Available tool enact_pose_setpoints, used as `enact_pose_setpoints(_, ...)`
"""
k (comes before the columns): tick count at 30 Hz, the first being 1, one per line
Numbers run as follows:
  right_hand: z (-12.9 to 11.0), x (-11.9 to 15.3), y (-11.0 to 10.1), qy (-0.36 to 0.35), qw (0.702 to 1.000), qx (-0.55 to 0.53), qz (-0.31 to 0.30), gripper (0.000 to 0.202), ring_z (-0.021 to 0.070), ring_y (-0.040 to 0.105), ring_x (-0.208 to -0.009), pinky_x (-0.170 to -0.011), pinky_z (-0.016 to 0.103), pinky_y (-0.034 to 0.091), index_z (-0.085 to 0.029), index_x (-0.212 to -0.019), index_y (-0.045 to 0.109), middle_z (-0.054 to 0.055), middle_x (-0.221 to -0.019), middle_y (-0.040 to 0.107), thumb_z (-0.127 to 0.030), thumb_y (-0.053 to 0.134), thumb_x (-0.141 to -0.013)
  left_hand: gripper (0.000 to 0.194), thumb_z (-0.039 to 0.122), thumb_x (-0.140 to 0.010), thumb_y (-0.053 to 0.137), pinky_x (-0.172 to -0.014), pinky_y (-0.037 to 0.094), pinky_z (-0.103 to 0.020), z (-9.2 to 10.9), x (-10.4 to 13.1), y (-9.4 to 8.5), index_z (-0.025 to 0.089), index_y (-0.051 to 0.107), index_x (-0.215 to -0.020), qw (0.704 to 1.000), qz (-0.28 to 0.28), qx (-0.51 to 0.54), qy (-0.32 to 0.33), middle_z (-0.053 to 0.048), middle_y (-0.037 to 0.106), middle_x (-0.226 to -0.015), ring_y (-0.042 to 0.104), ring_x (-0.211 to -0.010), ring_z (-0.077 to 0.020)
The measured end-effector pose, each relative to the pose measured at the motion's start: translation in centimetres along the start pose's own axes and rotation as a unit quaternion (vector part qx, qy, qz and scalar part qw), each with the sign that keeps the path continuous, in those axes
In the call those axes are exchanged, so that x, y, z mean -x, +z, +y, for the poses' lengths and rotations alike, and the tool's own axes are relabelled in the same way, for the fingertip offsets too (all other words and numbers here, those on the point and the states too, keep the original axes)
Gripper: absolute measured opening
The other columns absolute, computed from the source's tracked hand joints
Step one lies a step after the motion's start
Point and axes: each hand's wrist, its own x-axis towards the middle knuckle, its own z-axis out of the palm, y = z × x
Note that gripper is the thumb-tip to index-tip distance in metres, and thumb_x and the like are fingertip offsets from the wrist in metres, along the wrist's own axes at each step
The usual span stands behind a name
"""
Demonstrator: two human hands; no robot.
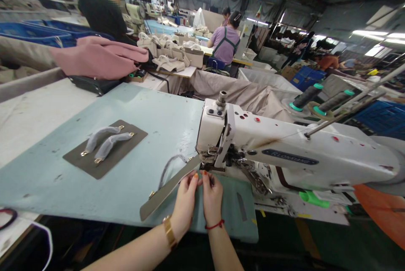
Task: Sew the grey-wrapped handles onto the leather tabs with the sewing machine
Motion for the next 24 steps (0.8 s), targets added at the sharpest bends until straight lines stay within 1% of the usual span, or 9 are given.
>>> enact_pose_setpoints(3,-0.4,-0.9,1.2,-0.002,1.0,0.02,-0.008,0.043,0.0153,0.057,-0.062,-0.065,0.023,0.04,-0.017,-0.061,0.061,0.001,-0.058,0.061,-0.044,0.045,-0.09,0.035,0.045,-0.083,0.055,-0.085,0.048,-0.03,2.3,1.3,-3.4,0.022,0.051,-0.109,0.995,-0.062,-0.015,0.078,-0.007,0.06,-0.104,0.056,-0.098,-0.0206)
enact_pose_setpoints(5,-0.5,-1.4,2.1,-0.008,0.999,0.036,-0.013,0.05,0.0154,0.057,-0.061,-0.066,0.024,0.039,-0.017,-0.052,0.059,0.002,-0.056,0.062,-0.045,0.043,-0.09,0.029,0.042,-0.085,0.052,-0.083,0.048,-0.031,4.6,-1.2,-5.5,0.022,0.052,-0.106,0.984,-0.074,-0.066,0.147,-0.005,0.06,-0.097,0.058,-0.092,-0.0193)
enact_pose_setpoints(7,-0.6,-1.8,2.9,-0.012,0.999,0.046,-0.017,0.052,0.0158,0.058,-0.06,-0.064,0.024,0.038,-0.017,-0.051,0.06,0.003,-0.056,0.063,-0.046,0.042,-0.09,0.027,0.038,-0.084,0.052,-0.089,0.046,-0.034,7.0,-6.0,-6.4,0.02,0.054,-0.104,0.958,-0.131,-0.171,0.188,-0.006,0.061,-0.102,0.057,-0.096,-0.0201)
enact_pose_setpoints(11,-0.1,-2.1,4.0,-0.015,0.998,0.065,0.019,0.043,0.0164,0.056,-0.06,-0.057,0.024,0.036,-0.015,-0.063,0.064,0.004,-0.061,0.064,-0.046,0.046,-0.087,0.038,0.039,-0.076,0.061,-0.099,0.041,-0.036,9.6,-14.9,-5.1,0.019,0.061,-0.109,0.834,-0.396,-0.334,0.191,-0.006,0.063,-0.115,0.055,-0.107,-0.0233)
enact_pose_setpoints(14,0.6,-2.2,4.3,-0.019,0.997,0.068,0.043,0.04,0.0158,0.052,-0.059,-0.056,0.024,0.037,-0.015,-0.064,0.064,0.004,-0.061,0.062,-0.046,0.048,-0.084,0.044,0.04,-0.072,0.065,-0.101,0.039,-0.033,10.2,-17.0,-3.2,0.023,0.063,-0.113,0.771,-0.513,-0.341,0.163,-0.002,0.064,-0.118,0.055,-0.109,-0.0233)
enact_pose_setpoints(17,0.9,-2.2,4.4,-0.023,0.997,0.067,0.043,0.041,0.0144,0.049,-0.055,-0.054,0.023,0.036,-0.015,-0.06,0.061,0.002,-0.056,0.058,-0.045,0.048,-0.084,0.044,0.038,-0.066,0.071,-0.098,0.041,-0.032,10.5,-16.8,-2.3,0.025,0.067,-0.107,0.771,-0.546,-0.306,0.118,0.001,0.068,-0.11,0.058,-0.105,-0.0239)
enact_pose_setpoints(20,0.9,-2.3,4.3,-0.018,0.997,0.068,0.038,0.04,0.0134,0.046,-0.054,-0.053,0.023,0.034,-0.016,-0.058,0.058,0.0,-0.054,0.054,-0.045,0.048,-0.083,0.031,0.039,-0.064,0.071,-0.092,0.045,-0.032,10.2,-16.4,-2.3,0.023,0.073,-0.092,0.783,-0.554,-0.273,0.072,0.0,0.072,-0.095,0.062,-0.094,-0.0235)
enact_pose_setpoints(22,0.9,-2.3,4.2,-0.015,0.997,0.068,0.034,0.039,0.0129,0.044,-0.053,-0.052,0.023,0.033,-0.017,-0.056,0.054,-0.001,-0.053,0.051,-0.045,0.048,-0.082,0.027,0.038,-0.067,0.069,-0.088,0.046,-0.032,9.8,-16.2,-2.6,0.022,0.073,-0.088,0.792,-0.547,-0.26,0.069,0.0,0.072,-0.092,0.062,-0.091,-0.0223)
enact_pose_setpoints(24,0.8,-2.2,4.0,-0.015,0.997,0.067,0.027,0.039,0.0124,0.041,-0.053,-0.052,0.022,0.031,-0.017,-0.055,0.051,-0.002,-0.052,0.047,-0.046,0.048,-0.082,0.027,0.035,-0.067,0.07,-0.088,0.046,-0.03,9.1,-15.9,-2.9,0.022,0.073,-0.09,0.821,-0.505,-0.255,0.074,-0.001,0.072,-0.094,0.062,-0.091,-0.0213)
